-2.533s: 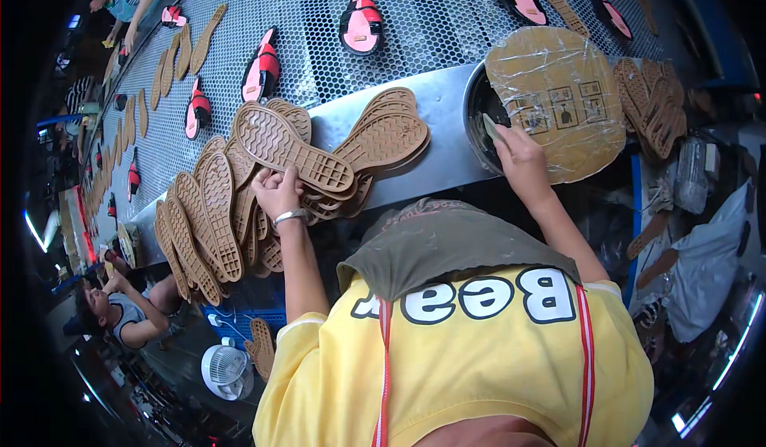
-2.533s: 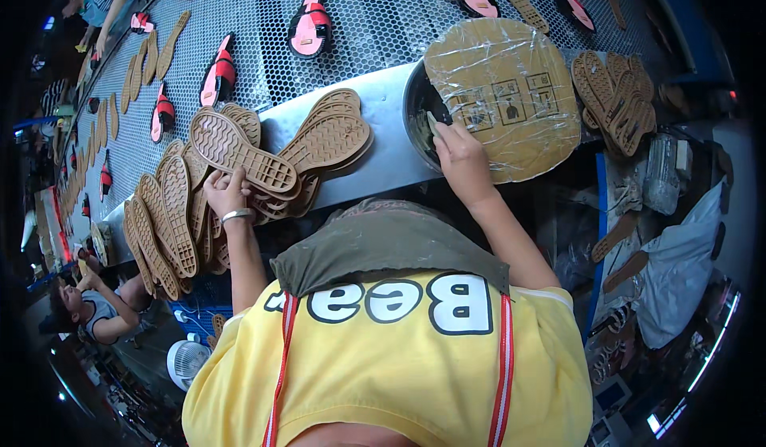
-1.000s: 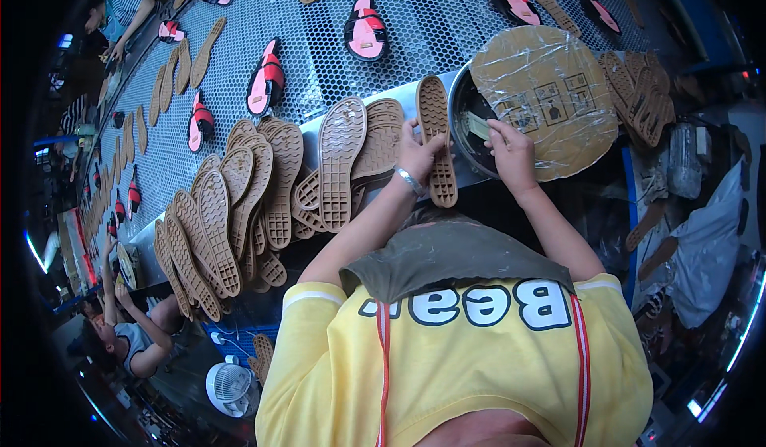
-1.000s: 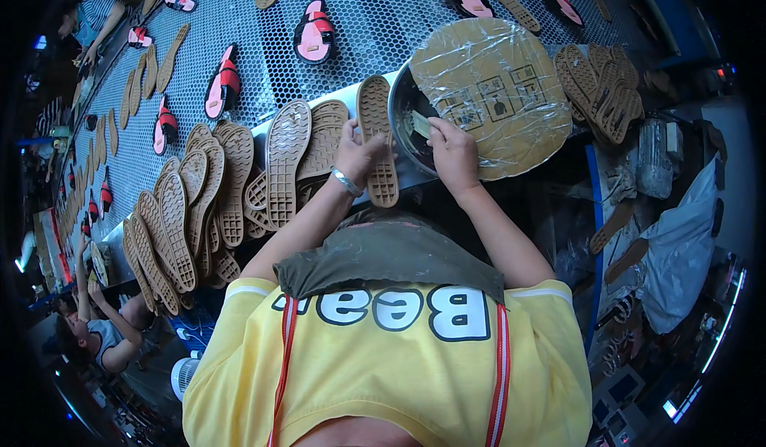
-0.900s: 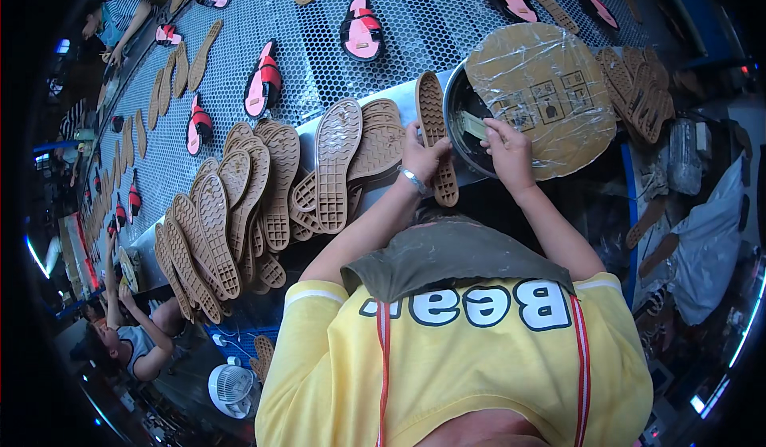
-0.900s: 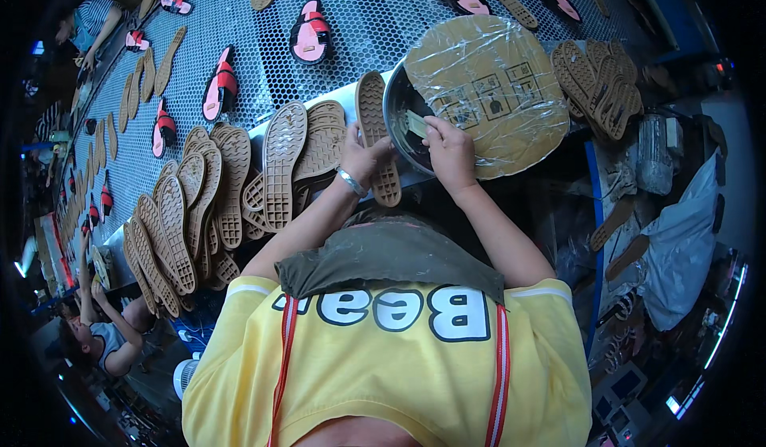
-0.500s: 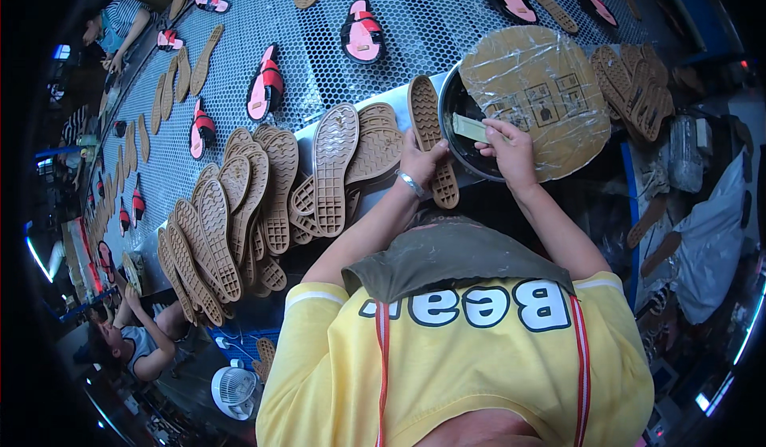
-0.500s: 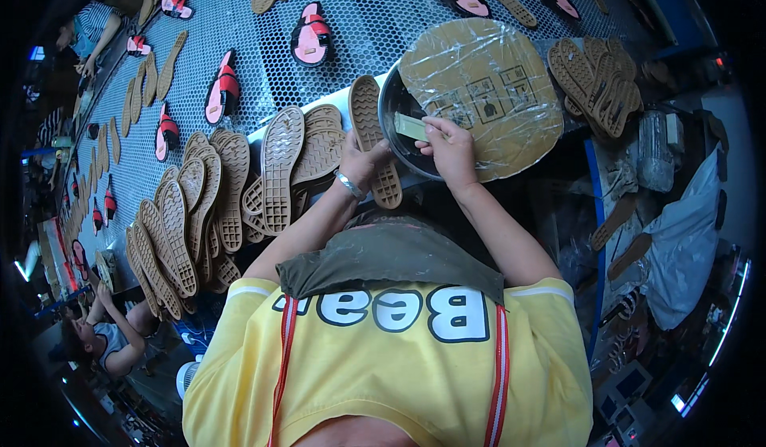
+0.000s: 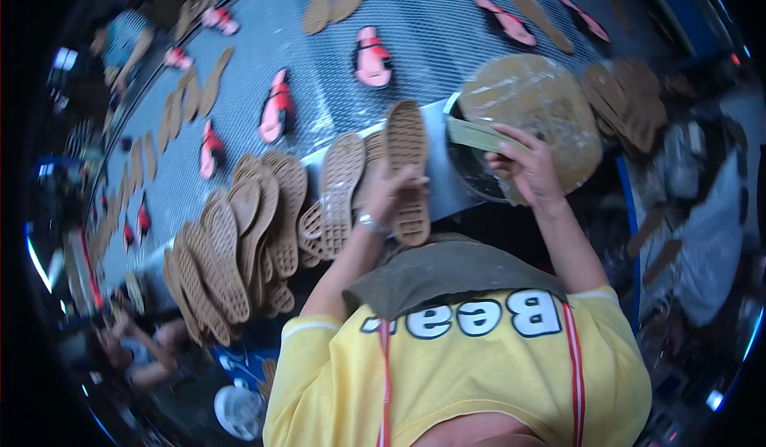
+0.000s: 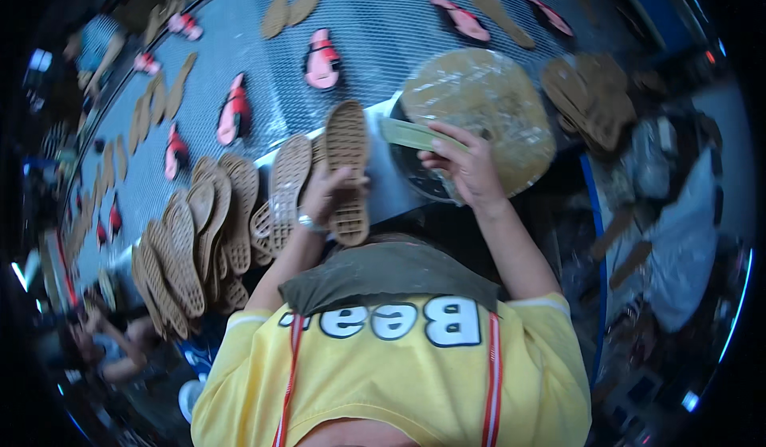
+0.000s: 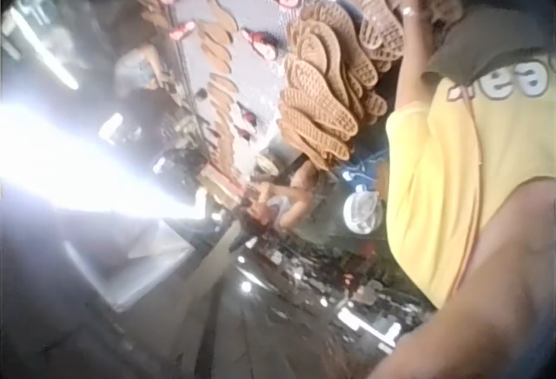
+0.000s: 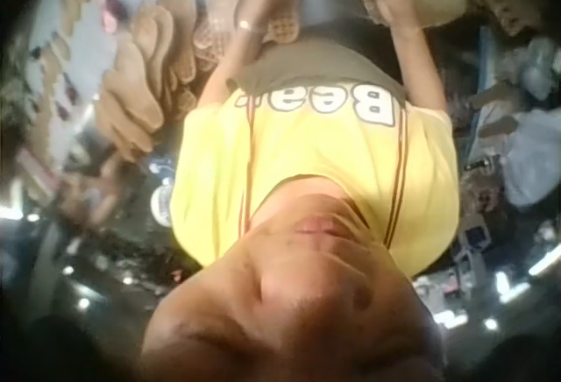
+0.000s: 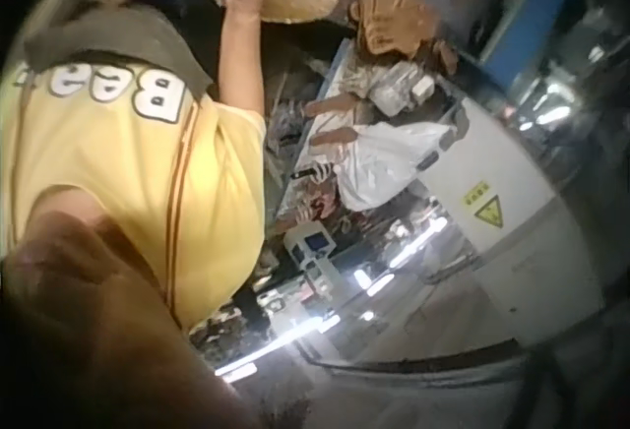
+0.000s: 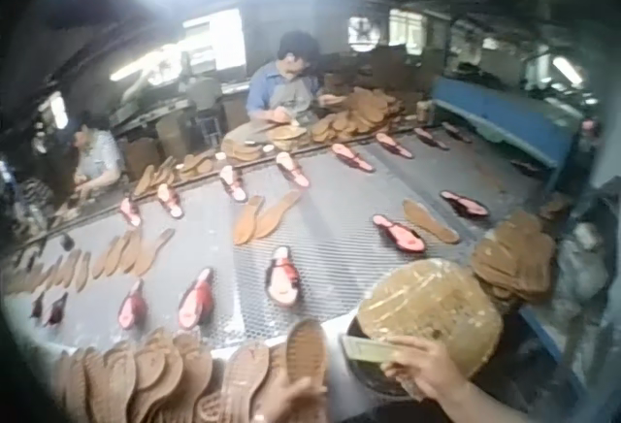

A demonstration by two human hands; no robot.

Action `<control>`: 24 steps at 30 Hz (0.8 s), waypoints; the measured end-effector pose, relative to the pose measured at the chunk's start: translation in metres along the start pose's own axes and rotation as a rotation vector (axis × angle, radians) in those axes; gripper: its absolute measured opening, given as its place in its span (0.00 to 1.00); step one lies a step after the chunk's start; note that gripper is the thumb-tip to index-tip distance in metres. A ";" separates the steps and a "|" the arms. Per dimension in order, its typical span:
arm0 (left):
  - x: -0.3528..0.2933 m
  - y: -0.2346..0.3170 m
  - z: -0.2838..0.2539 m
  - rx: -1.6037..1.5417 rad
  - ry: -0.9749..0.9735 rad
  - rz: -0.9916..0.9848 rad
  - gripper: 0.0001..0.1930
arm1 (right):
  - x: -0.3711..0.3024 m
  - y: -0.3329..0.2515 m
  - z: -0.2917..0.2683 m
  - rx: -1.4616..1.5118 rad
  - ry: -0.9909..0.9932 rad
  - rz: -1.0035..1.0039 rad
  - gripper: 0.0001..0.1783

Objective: Applying glue to the bottom of shoe soles using a brush.

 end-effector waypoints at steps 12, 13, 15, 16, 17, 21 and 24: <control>-0.014 0.061 0.010 -0.085 -0.197 0.067 0.26 | 0.006 -0.013 0.033 0.134 -0.027 -0.155 0.16; -0.011 0.063 -0.004 0.106 -0.064 0.136 0.28 | 0.005 -0.015 0.036 0.097 -0.012 -0.160 0.16; -0.017 0.058 -0.001 -0.076 -0.030 0.019 0.31 | 0.000 -0.020 0.043 0.002 0.021 -0.178 0.15; -0.019 0.051 0.010 -0.200 -0.175 -0.078 0.32 | -0.004 -0.022 0.041 -0.013 0.075 -0.194 0.15; -0.022 0.047 0.020 -0.320 -0.318 -0.161 0.33 | -0.009 -0.026 0.038 -0.117 0.151 -0.161 0.14; -0.019 0.045 0.024 -0.277 -0.384 -0.118 0.35 | -0.015 -0.038 0.027 -0.162 0.240 -0.278 0.13; -0.024 0.040 0.022 -0.399 -0.403 -0.142 0.34 | -0.009 -0.037 0.033 -0.182 0.200 -0.302 0.13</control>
Point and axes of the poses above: each hand's wrist, its own x-axis towards the middle knuckle, its own z-axis out of the palm, y = z × x, the point moved 10 cm from there along x, towards the middle knuckle, and after that the axes turned 1 degree about x, right-handed, at the moved point
